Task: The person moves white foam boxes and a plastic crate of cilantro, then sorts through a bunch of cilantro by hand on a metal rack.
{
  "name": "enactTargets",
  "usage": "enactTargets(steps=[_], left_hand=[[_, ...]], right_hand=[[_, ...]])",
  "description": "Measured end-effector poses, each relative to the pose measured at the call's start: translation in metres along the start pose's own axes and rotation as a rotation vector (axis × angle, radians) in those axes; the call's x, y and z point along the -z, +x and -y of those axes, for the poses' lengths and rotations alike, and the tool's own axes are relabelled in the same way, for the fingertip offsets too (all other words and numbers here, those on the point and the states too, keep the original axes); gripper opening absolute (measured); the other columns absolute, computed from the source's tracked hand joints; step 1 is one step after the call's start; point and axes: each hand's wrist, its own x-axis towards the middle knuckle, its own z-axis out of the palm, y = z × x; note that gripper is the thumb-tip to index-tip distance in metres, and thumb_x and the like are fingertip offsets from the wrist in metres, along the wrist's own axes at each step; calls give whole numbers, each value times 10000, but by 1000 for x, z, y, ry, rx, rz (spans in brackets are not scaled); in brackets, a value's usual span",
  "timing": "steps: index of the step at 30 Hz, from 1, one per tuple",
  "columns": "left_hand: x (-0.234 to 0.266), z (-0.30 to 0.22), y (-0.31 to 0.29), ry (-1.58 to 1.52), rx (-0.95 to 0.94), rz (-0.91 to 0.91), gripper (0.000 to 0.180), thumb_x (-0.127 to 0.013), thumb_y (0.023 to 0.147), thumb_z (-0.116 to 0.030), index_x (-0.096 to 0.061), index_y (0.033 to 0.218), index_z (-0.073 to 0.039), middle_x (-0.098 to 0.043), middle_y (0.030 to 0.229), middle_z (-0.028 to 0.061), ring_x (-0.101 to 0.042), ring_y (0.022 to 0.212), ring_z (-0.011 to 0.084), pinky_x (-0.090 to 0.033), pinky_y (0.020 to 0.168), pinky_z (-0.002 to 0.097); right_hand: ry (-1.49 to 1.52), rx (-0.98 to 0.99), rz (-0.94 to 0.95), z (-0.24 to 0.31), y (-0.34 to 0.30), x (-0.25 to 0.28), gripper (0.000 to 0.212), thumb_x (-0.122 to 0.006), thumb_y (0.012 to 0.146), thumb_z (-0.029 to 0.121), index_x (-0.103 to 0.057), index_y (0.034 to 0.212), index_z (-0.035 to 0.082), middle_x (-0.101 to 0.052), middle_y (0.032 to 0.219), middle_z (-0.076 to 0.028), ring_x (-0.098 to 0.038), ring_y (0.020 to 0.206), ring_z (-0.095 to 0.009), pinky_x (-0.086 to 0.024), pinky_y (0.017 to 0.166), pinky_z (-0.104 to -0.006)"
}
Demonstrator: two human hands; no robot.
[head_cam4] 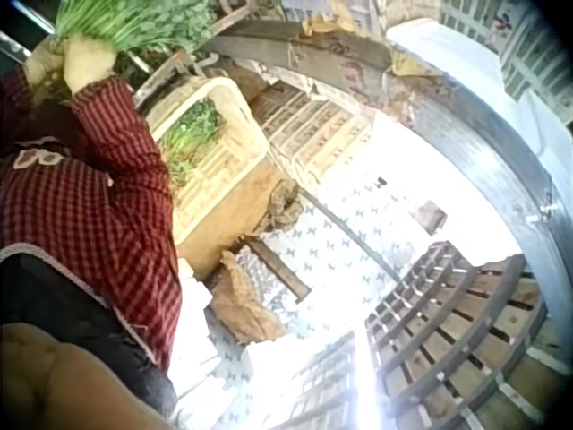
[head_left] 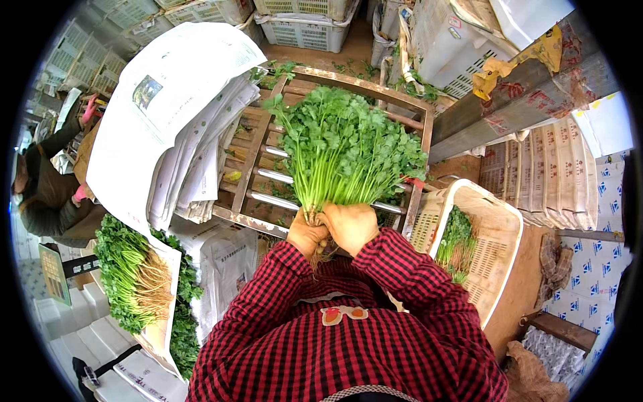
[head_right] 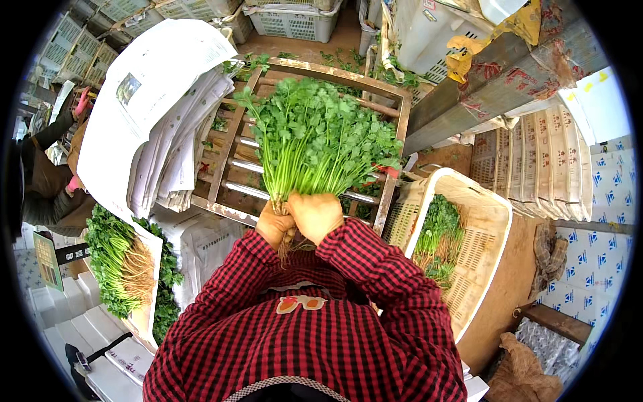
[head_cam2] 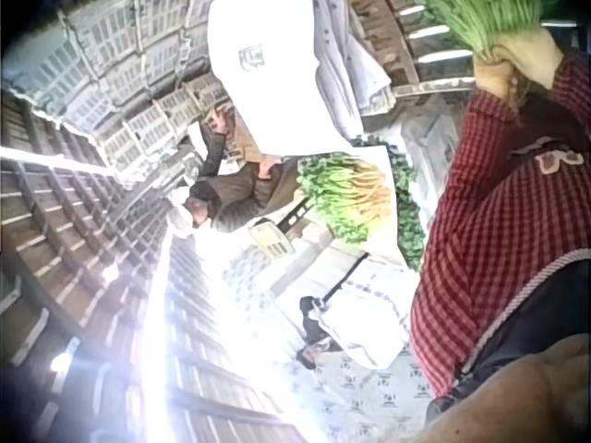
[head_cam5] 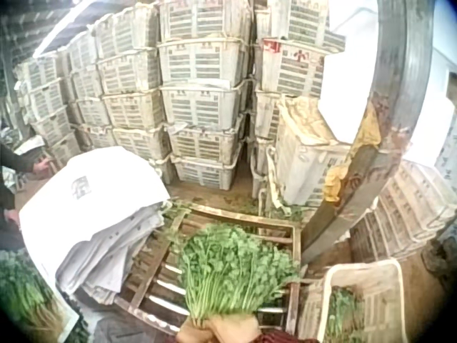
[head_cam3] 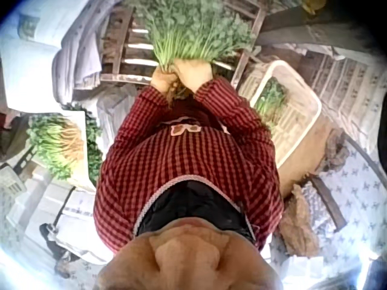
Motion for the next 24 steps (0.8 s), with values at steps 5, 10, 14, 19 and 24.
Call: enactTargets(steps=[5, 10, 14, 19, 24], left_hand=[[2, 15, 6, -122, -115, 18, 580, -774, 851, 29, -465, 1329, -82, -701, 966, 90, -556, 533, 130, -416, 420, 271], [-9, 0, -9, -30, -54, 17, 555, -759, 860, 44, -487, 1329, -72, -712, 975, 83, -550, 531, 117, -421, 425, 253], [-7, -10, -10, -37, -42, -4, 585, -819, 838, -42, -457, 1291, -122, -670, 829, 44, -494, 465, 109, -382, 378, 274], [-3, 3, 1, 36, -22, -11, 531, -742, 873, -25, -431, 1296, -107, -619, 768, 38, -516, 469, 117, -391, 378, 281], [-6, 8, -2, -133, -120, 7, 580, -780, 846, 7, -441, 1303, -106, -656, 847, 45, -519, 491, 121, -396, 403, 281]], right_hand=[[1101, -285, 457, 2, -29, 95, 230, -665, 986, 302, -678, 945, 76, -685, 719, -76, -674, 573, -168, -519, 524, -342], [1371, -737, -562, -67, -39, 96, 612, -549, 1060, 434, -424, 1531, 65, -677, 840, -56, -604, 615, -106, -503, 567, -247], [1149, -713, -161, -7, -27, 68, 655, -722, 934, 235, -469, 1532, 149, -642, 696, -5, -610, 587, -99, -499, 526, -246], [131, -215, -73, 19, 7, 5, 318, -730, 924, 312, -705, 1177, 120, -679, 720, -123, -683, 628, -287, -545, 590, -370], [744, -338, 30, 19, -18, 35, 114, -662, 961, 184, -682, 959, 73, -660, 690, -121, -646, 530, -243, -508, 507, -353]])
